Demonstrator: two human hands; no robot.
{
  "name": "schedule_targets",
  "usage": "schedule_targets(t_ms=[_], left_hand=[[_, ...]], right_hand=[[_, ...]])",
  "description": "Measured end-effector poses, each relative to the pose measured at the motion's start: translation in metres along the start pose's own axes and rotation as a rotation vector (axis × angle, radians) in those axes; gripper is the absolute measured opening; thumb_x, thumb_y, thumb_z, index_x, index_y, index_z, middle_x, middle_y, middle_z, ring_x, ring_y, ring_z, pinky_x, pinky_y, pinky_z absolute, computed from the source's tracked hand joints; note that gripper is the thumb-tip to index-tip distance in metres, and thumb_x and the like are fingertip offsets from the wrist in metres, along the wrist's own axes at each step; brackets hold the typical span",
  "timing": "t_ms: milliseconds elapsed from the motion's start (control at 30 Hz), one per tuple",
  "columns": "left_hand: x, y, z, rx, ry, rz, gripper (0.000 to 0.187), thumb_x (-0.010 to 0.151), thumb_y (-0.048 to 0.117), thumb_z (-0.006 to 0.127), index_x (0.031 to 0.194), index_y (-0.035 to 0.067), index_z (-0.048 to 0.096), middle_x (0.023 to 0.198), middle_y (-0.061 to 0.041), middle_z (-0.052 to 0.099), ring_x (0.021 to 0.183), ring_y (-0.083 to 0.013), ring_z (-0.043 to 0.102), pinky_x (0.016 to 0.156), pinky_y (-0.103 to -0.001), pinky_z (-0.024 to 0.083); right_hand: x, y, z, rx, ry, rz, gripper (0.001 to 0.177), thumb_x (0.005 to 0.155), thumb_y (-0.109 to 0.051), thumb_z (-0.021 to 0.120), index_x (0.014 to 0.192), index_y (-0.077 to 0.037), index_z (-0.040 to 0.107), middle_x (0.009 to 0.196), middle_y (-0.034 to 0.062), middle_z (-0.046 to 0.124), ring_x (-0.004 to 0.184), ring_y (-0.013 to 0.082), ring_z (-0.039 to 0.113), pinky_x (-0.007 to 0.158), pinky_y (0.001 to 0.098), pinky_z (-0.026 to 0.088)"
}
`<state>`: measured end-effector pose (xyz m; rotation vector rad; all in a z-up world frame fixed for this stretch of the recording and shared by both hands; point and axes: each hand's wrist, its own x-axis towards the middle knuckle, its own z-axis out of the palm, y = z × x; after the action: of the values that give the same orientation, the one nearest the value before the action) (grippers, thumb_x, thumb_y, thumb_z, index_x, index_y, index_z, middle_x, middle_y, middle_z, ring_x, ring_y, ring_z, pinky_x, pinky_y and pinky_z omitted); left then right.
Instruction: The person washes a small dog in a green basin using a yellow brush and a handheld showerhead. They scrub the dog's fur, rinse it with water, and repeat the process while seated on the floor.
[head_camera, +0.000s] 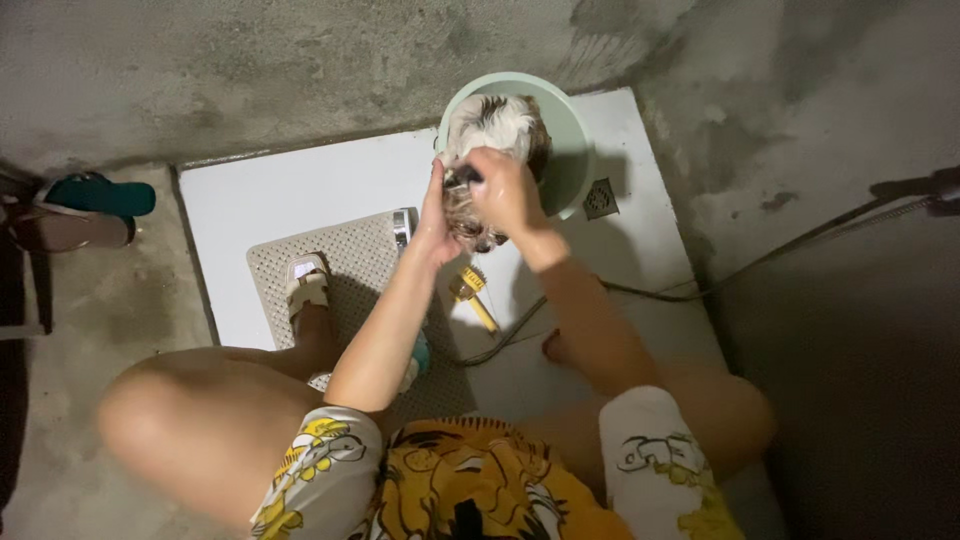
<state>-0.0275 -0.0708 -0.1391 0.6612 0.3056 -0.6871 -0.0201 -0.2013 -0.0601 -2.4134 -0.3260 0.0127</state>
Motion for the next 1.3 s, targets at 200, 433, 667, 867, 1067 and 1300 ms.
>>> schedule_targets(t_ms=[200,433,667,867,1067,1300], left_hand=[[0.001,0.008,-0.005,0.019,0.164,-0.1,0.077,0.094,0.068,0.035,0.146,0.011,0.044,0.14,-0.02,0.057,0.127,-0.0345,0.058,0.099,-0.053,0.05],[0.052,-0.052,-0.073,-0.422,-0.117,-0.029,0.055,0.106,0.044,0.037,0.14,0.005,0.056,0.13,-0.019,0.068,0.118,-0.0336,0.068,0.102,-0.053,0.055],[0.023,-0.009,-0.038,-0.345,-0.051,-0.08,0.066,0.105,0.052,0.037,0.136,-0.004,0.054,0.124,-0.02,0.068,0.112,-0.0363,0.066,0.091,-0.05,0.061],[0.035,-0.038,-0.036,-0.329,-0.049,-0.011,0.07,0.105,0.061,0.041,0.137,0.0,0.054,0.126,-0.019,0.066,0.111,-0.0336,0.067,0.089,-0.049,0.061],[0.066,-0.031,-0.055,-0.366,-0.136,-0.049,0.073,0.108,0.068,0.047,0.139,0.001,0.053,0.128,-0.02,0.063,0.109,-0.0324,0.067,0.088,-0.048,0.062],[0.081,-0.08,-0.08,-0.352,-0.133,-0.01,0.081,0.101,0.075,0.048,0.143,0.006,0.053,0.134,-0.02,0.062,0.111,-0.0311,0.067,0.085,-0.047,0.062]], right_hand=[[-0.019,0.002,0.024,0.032,0.34,-0.185,0.024,0.088,-0.007,0.074,0.107,0.002,0.063,0.089,0.0122,0.067,0.09,0.023,0.066,0.094,0.0426,0.053],[0.009,-0.039,0.017,-0.495,-0.17,-0.427,0.036,0.073,-0.009,0.075,0.109,-0.013,0.076,0.115,0.0124,0.073,0.112,0.0311,0.067,0.101,0.0523,0.043],[0.045,-0.016,0.001,-0.232,-0.287,-0.121,0.027,0.091,-0.025,0.07,0.116,-0.016,0.076,0.121,0.0092,0.072,0.116,0.0259,0.067,0.113,0.044,0.041],[0.018,-0.044,0.009,-0.635,-0.5,-0.399,0.03,0.079,-0.016,0.072,0.107,-0.003,0.074,0.13,0.018,0.063,0.143,0.0338,0.043,0.121,0.0565,0.019],[-0.001,-0.021,-0.042,-0.08,-0.4,-0.583,0.048,0.077,-0.006,0.071,0.124,-0.003,0.067,0.127,0.0187,0.065,0.128,0.0368,0.051,0.113,0.0547,0.036],[0.014,-0.016,0.009,-0.332,-0.394,-0.401,0.027,0.081,-0.006,0.072,0.108,-0.011,0.072,0.108,0.0108,0.07,0.105,0.0327,0.065,0.097,0.0476,0.049]])
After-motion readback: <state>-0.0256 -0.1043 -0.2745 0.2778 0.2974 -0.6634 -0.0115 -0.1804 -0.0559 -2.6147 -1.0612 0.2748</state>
